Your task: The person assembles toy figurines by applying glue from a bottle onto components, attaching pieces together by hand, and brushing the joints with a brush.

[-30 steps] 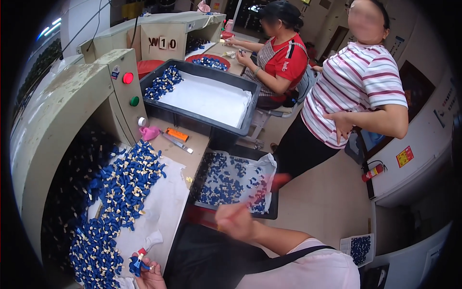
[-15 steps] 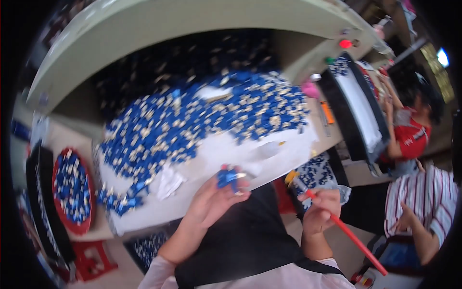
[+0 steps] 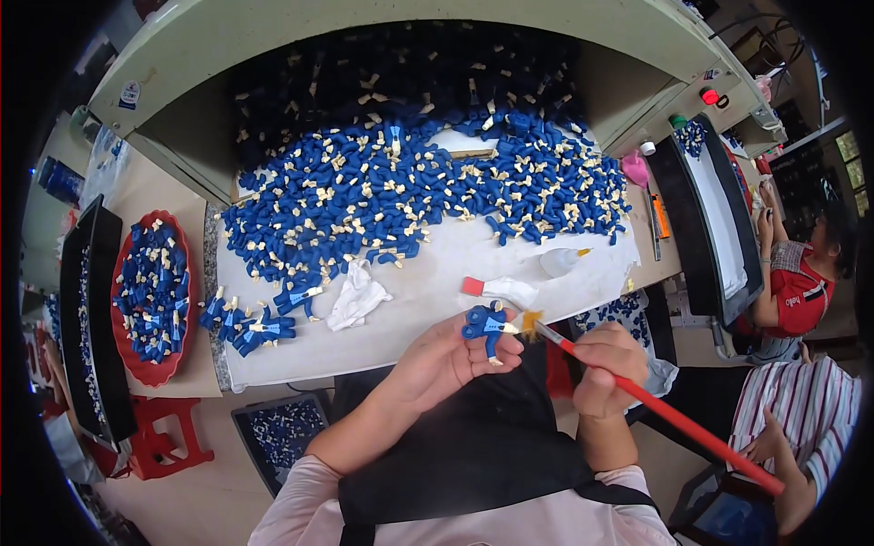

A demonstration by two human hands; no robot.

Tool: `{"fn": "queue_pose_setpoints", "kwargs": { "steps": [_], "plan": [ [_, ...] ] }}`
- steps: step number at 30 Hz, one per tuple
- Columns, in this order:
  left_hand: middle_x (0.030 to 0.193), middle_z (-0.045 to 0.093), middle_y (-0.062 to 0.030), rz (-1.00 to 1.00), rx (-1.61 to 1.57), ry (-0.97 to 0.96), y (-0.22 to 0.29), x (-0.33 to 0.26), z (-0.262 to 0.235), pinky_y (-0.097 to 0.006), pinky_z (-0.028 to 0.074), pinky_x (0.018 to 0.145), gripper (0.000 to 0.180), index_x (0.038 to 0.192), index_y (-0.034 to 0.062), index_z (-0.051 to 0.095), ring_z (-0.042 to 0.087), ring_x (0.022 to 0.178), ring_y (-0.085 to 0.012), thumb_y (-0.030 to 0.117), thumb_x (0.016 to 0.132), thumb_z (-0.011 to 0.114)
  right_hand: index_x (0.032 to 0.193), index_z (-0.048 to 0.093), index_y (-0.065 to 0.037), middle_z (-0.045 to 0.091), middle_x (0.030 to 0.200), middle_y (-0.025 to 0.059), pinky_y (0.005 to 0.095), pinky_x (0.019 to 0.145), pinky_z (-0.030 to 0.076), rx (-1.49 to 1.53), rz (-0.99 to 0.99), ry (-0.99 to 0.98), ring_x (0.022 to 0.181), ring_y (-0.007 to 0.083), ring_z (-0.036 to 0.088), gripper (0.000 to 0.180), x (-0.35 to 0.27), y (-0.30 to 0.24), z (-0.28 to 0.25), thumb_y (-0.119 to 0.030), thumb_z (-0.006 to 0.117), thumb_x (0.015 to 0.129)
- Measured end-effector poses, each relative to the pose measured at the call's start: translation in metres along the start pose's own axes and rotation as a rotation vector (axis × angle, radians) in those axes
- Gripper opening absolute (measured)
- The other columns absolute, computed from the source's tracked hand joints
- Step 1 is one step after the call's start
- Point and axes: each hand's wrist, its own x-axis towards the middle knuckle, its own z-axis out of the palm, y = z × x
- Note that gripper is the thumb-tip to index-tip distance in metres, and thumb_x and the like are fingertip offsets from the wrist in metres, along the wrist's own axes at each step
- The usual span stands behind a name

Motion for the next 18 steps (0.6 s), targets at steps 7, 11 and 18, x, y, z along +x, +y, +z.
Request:
{"fn": "queue_pose_setpoints", "kwargs": {
  "steps": [7, 11, 18],
  "plan": [
    [0.094, 0.056, -0.0178, -0.009, -0.043, 0.088, -0.005, 0.003, -0.002, -0.036, 0.044, 0.080, 0.054, 0.118, -0.0062, 0.034, 0.058, 0.086, -0.0254, 0.033, 0.083, 0.046, 0.076, 0.056, -0.001, 0.054, 0.061, 0.0122, 0.0295, 0.043, 0.041, 0.002, 0.070, -0.027, 0.047, 0.0249, 0.052, 0.023, 0.001, 0.002, -0.008, -0.024, 0.055, 0.077],
    [0.094, 0.056, -0.0169, -0.034, -0.086, 0.078, -0.006, 0.004, 0.000, -0.036, 0.044, 0.080, 0.056, 0.118, -0.0071, 0.034, 0.057, 0.086, -0.0246, 0.035, 0.083, 0.046, 0.069, 0.055, -0.001, 0.054, 0.058, 0.0109, 0.0276, 0.042, 0.040, 0.124, -0.068, 0.080, 0.045, 0.0221, 0.052, 0.013, 0.007, 0.002, 0.010, -0.011, 0.050, 0.075],
    [0.096, 0.056, -0.0135, 0.220, 0.576, 0.255, -0.004, 0.001, 0.009, -0.031, 0.041, 0.083, 0.044, 0.117, -0.0029, 0.038, 0.055, 0.090, -0.0198, 0.018, 0.081, 0.054, 0.072, 0.045, -0.001, 0.045, 0.057, 0.0067, 0.0237, 0.048, 0.035, -0.008, 0.074, 0.238, 0.046, 0.0137, 0.042, 0.031, 0.004, 0.000, -0.010, -0.028, 0.040, 0.086]
  ]
}}
